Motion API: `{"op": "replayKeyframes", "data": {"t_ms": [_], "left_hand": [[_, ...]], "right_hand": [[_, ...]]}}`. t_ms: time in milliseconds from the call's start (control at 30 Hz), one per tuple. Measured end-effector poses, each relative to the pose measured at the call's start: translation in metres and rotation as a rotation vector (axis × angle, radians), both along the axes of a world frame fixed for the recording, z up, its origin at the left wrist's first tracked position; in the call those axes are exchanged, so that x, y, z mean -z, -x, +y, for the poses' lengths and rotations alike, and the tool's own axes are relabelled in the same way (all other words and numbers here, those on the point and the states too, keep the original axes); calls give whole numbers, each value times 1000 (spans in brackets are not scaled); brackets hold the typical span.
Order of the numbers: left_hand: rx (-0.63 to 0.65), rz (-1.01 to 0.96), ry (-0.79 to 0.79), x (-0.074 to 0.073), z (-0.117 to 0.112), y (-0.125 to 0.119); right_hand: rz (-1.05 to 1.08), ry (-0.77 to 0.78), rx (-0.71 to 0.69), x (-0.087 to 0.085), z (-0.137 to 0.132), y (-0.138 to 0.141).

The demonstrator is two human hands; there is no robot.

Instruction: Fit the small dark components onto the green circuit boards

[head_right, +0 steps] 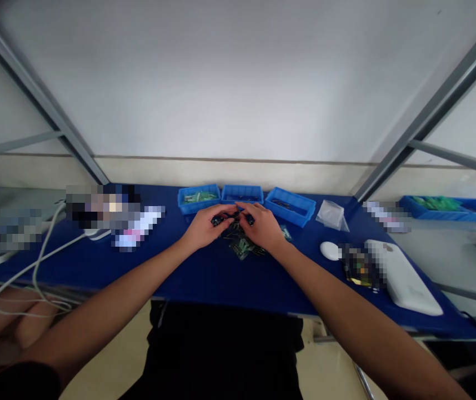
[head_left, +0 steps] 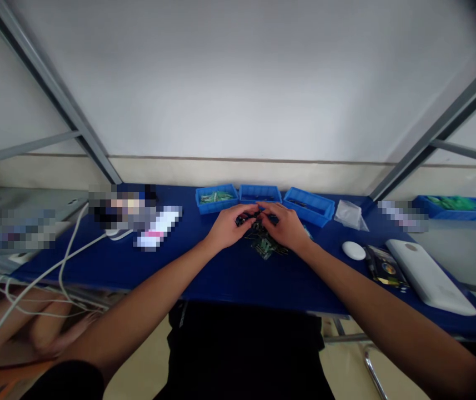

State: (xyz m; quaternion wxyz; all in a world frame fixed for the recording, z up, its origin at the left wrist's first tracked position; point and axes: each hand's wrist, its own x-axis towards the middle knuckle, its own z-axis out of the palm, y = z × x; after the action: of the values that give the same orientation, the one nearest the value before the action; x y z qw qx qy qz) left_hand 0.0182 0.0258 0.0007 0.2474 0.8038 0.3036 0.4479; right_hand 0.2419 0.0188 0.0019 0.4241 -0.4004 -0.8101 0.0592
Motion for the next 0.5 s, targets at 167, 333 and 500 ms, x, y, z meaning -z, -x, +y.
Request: {"op": "replayKeyframes", "data": {"t_ms": [167, 333, 500], "left_hand": [[-9, -27, 94, -1, -3, 0], [79, -55, 178, 2, -5, -2], [99, -122, 176, 6, -2, -5]], "right_hand": [[58, 85, 54, -6, -5, 0], [120, 81, 22, -4, -7, 2], [87, -16, -62, -3, -6, 3]]}}
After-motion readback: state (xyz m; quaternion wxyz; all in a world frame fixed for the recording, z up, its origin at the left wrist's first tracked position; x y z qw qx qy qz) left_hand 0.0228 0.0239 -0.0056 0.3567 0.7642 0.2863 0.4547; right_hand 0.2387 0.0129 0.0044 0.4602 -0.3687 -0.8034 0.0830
